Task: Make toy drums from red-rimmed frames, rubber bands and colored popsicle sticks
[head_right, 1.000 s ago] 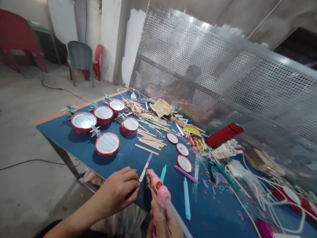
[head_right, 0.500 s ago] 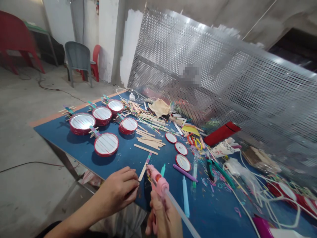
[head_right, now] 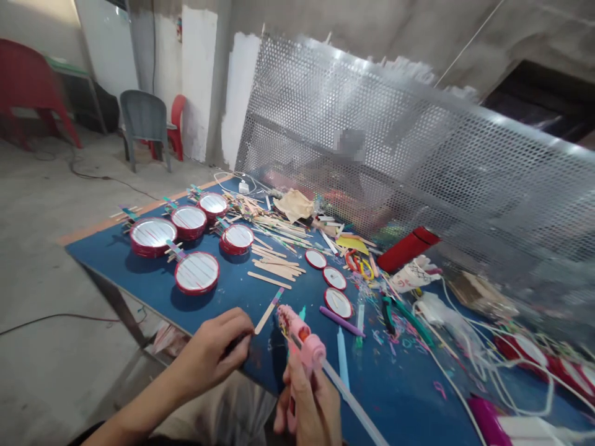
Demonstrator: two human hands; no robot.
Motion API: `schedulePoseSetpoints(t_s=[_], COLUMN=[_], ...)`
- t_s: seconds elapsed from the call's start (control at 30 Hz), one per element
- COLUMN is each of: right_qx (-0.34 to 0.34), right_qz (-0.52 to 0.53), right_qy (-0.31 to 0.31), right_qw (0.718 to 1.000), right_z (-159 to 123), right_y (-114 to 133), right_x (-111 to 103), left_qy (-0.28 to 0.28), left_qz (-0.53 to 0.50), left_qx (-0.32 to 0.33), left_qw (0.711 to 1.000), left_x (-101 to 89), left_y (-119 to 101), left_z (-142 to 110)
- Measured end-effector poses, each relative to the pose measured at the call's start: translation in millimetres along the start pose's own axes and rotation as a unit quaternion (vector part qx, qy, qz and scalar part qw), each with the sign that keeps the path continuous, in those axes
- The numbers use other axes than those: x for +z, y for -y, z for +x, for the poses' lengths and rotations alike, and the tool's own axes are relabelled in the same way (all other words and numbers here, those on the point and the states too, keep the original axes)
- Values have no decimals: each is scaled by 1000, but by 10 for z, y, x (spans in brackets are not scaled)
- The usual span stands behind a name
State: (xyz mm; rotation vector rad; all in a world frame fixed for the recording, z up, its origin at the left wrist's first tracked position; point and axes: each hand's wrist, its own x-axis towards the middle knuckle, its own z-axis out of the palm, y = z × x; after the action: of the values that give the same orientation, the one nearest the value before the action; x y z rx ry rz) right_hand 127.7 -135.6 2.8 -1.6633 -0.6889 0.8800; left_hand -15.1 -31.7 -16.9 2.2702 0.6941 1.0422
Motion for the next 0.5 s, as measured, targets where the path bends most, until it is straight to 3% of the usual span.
schedulePoseSetpoints(t_s=[0.1, 0.17, 0.3, 0.37, 0.43, 0.5], right_qx=[24, 1, -75, -121, -145, -145], right_qz=[39, 55, 44, -53, -246, -318], right_qy=[-3, -33, -112, -137, -135, -143], right_qw=[999, 998, 990, 982, 949, 926], right_z=[-35, -59, -36, 39, 156, 300], right_y=[44, 80, 82, 37, -17, -61], right_x=[-106, -245, -739, -1088, -1463, -1812], left_qy=[-35, -58, -87, -90, -93, -85], left_qz=[-4, 19, 83, 121, 142, 155], left_qx=[-11, -14, 1, 4, 21, 29], left_qw=[999, 998, 993, 989, 985, 984], left_x=[1, 29, 124, 168, 195, 202], left_y=[18, 41, 110, 156, 198, 226], left_z=[9, 17, 41, 52, 59, 62])
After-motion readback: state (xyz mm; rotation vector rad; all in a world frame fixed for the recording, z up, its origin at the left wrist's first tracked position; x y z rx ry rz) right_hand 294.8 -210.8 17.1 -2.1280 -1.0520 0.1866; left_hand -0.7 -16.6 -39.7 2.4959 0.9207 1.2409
